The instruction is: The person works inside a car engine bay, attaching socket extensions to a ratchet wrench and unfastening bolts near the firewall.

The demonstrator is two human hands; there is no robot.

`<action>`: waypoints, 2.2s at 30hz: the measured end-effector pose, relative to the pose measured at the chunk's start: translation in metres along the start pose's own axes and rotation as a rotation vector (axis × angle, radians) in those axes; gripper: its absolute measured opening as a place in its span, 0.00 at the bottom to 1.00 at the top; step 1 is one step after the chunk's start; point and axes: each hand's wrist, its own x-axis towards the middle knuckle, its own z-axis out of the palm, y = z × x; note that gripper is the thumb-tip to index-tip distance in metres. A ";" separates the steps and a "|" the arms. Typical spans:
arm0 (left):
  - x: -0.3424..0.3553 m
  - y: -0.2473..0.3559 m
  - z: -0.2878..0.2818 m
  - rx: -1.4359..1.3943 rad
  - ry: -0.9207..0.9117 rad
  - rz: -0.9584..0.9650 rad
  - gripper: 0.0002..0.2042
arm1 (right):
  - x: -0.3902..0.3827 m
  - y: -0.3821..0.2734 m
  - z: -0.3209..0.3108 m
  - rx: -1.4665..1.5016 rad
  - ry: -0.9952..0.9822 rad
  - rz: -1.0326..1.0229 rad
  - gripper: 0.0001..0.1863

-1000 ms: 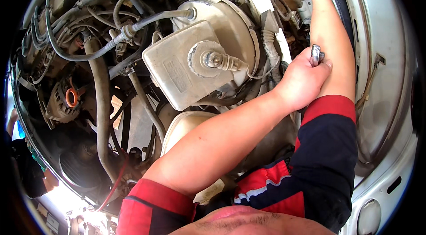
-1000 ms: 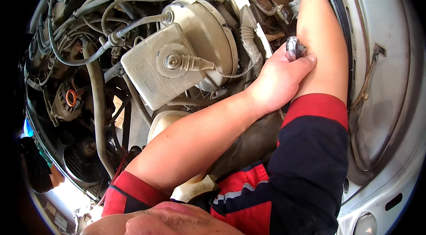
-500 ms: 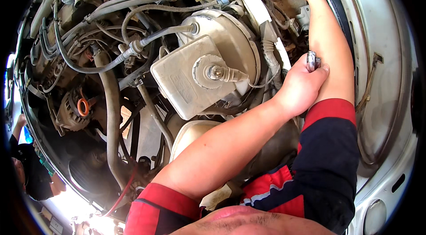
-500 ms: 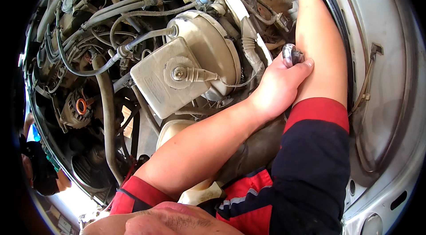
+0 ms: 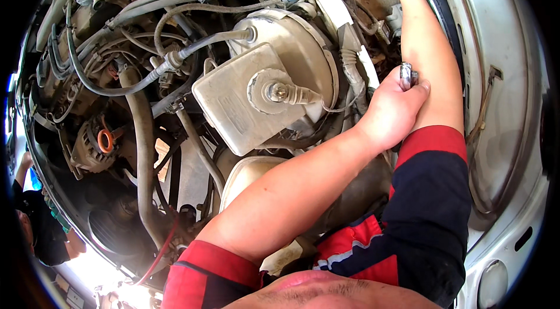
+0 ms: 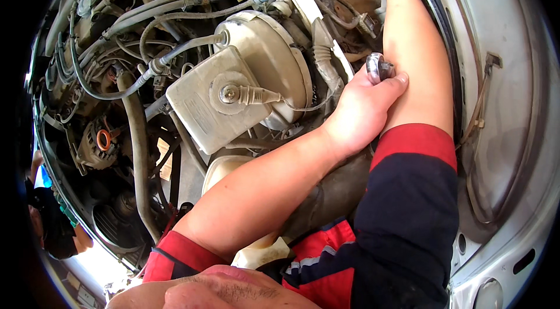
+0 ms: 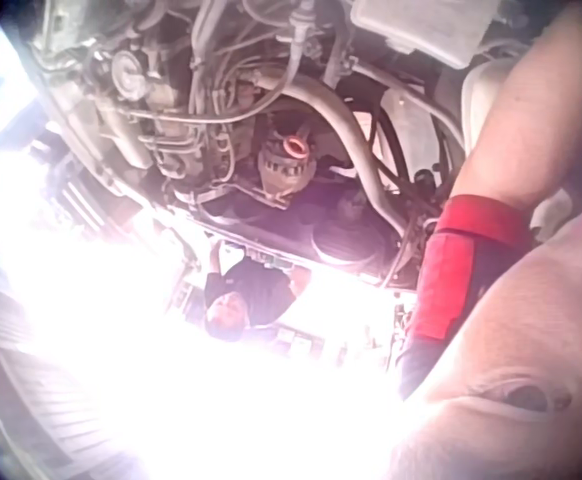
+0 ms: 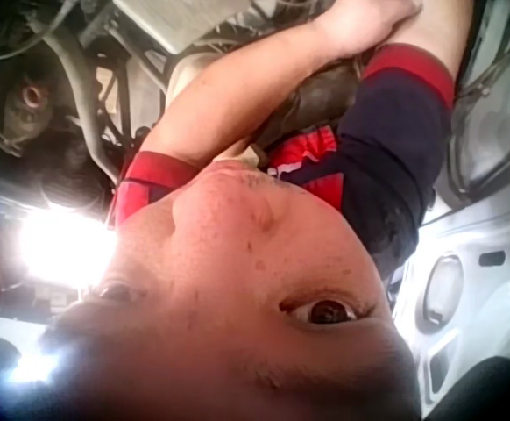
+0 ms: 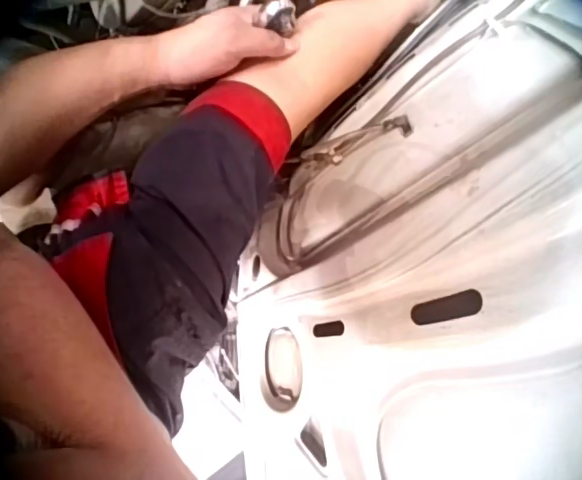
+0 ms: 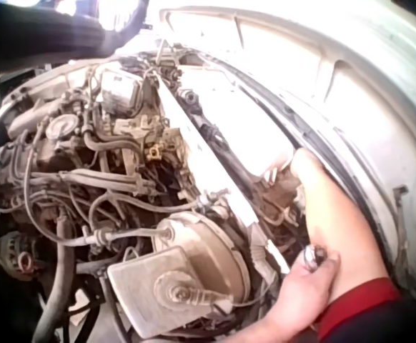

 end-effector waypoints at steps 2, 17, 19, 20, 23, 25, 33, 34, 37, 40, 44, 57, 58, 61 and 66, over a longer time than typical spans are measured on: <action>-0.001 0.000 0.001 -0.003 0.000 -0.004 0.06 | 0.011 0.001 0.000 -0.064 -0.038 -0.013 0.17; 0.000 -0.001 0.000 0.065 -0.008 0.020 0.06 | 0.052 0.019 0.020 0.021 -0.086 0.024 0.17; 0.001 -0.003 0.000 0.102 -0.017 0.001 0.06 | 0.054 0.019 0.021 0.198 -0.014 0.073 0.16; 0.001 -0.003 -0.001 0.121 -0.020 0.009 0.06 | 0.049 0.022 0.025 0.201 0.038 0.052 0.17; 0.001 -0.004 -0.001 0.098 -0.022 0.016 0.06 | 0.050 0.011 0.017 0.238 0.002 0.178 0.17; 0.001 -0.003 -0.001 0.082 -0.023 0.018 0.07 | 0.045 0.006 0.011 0.243 0.014 0.189 0.17; 0.001 -0.004 0.000 0.070 -0.011 0.028 0.07 | 0.017 0.007 0.013 0.028 0.059 0.042 0.17; 0.001 -0.004 0.000 0.084 -0.008 0.027 0.07 | 0.018 0.007 0.015 0.042 0.071 0.052 0.17; 0.002 -0.005 0.001 0.071 -0.013 0.026 0.07 | 0.025 0.006 0.019 0.085 0.109 0.078 0.18; 0.001 -0.005 0.000 0.089 -0.011 0.015 0.07 | 0.024 0.004 0.016 0.088 0.096 0.077 0.17; 0.002 -0.005 -0.001 0.074 -0.006 0.019 0.07 | 0.005 0.006 0.001 0.020 0.031 -0.006 0.17; 0.002 -0.004 0.000 0.057 0.003 0.013 0.07 | 0.059 0.016 0.021 -0.014 -0.132 0.052 0.18; 0.003 -0.004 0.000 0.050 -0.003 0.013 0.07 | 0.057 0.018 0.022 0.033 -0.073 0.062 0.18; 0.003 -0.005 -0.001 0.035 -0.013 0.017 0.07 | 0.046 0.017 0.026 -0.041 0.045 0.008 0.18; 0.002 -0.004 -0.002 0.053 -0.011 0.007 0.05 | 0.050 0.013 0.022 -0.071 -0.114 0.009 0.18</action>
